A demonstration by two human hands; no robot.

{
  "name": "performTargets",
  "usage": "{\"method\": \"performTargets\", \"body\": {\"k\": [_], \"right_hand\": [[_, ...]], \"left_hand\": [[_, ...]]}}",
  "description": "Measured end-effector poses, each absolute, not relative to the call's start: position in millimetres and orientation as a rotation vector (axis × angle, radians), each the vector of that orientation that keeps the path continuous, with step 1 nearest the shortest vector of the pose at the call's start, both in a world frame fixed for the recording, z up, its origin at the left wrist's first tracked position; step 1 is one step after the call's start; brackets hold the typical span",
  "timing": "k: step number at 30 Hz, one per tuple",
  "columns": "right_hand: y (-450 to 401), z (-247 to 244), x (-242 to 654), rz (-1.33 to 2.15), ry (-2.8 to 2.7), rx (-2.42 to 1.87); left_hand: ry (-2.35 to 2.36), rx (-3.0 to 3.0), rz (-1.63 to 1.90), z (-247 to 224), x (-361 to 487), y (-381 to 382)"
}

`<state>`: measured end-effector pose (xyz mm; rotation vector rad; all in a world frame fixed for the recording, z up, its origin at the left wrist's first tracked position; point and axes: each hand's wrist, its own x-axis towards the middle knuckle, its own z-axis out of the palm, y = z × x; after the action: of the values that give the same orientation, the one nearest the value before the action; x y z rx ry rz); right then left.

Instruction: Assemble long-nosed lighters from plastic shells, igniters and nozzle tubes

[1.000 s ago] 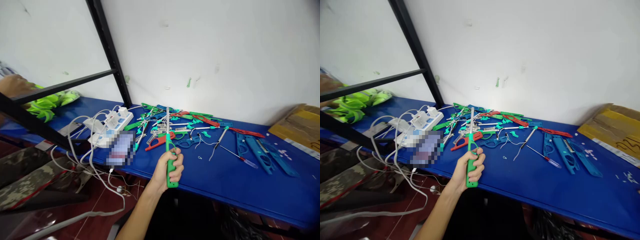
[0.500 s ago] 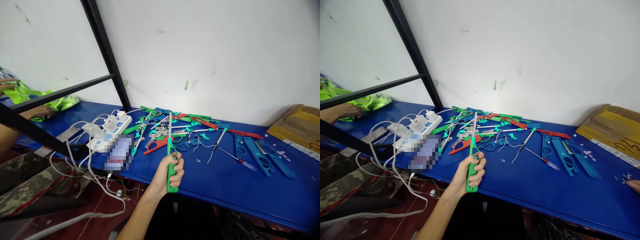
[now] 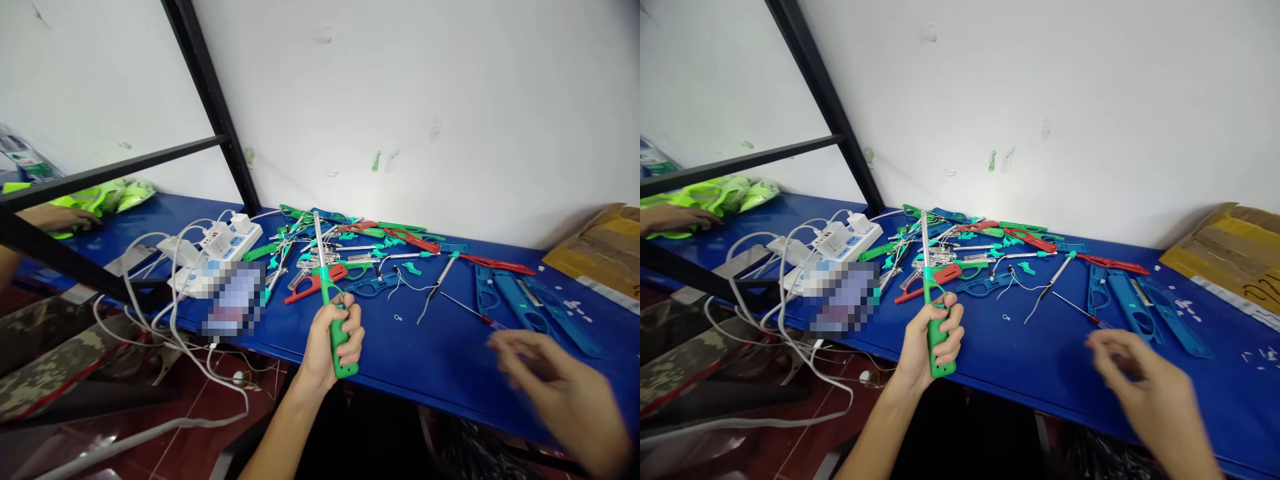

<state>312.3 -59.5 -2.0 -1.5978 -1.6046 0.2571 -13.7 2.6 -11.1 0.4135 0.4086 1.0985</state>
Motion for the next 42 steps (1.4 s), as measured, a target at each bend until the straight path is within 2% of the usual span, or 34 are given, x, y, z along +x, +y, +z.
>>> {"method": "performTargets", "body": {"k": [3,6,10,18,29,32,37,42], "right_hand": [[-44,-1,246,0.619,-1.673,-1.412],[-43,-1,190,0.756,-1.751,-1.256],[-46,-10,164,0.643,-1.924,-1.102],[-45,-19,165,0.515,-2.085,-0.979],[-48,-24,166,0.501,-2.166,-1.056],[-48,-26,164,0.659,-2.096,-1.102],[-42,-22,164,1.155,-1.76,-1.153],[-38,-8,166,1.42,-1.827,-1.038]], "left_hand": [[0.415,0.39,1.171,-3,-8,6],[0.42,0.367,1.237,4,-2,10],[0.448,0.374,1.264,5,2,10],[0.499,0.431,1.325,-1,12,3],[0.519,0.484,1.41,-2,14,-1],[0.517,0.495,1.437,-3,15,-2],[0.439,0.533,1.445,-2,12,-6],[0.338,0.554,1.412,4,13,-7]]}}
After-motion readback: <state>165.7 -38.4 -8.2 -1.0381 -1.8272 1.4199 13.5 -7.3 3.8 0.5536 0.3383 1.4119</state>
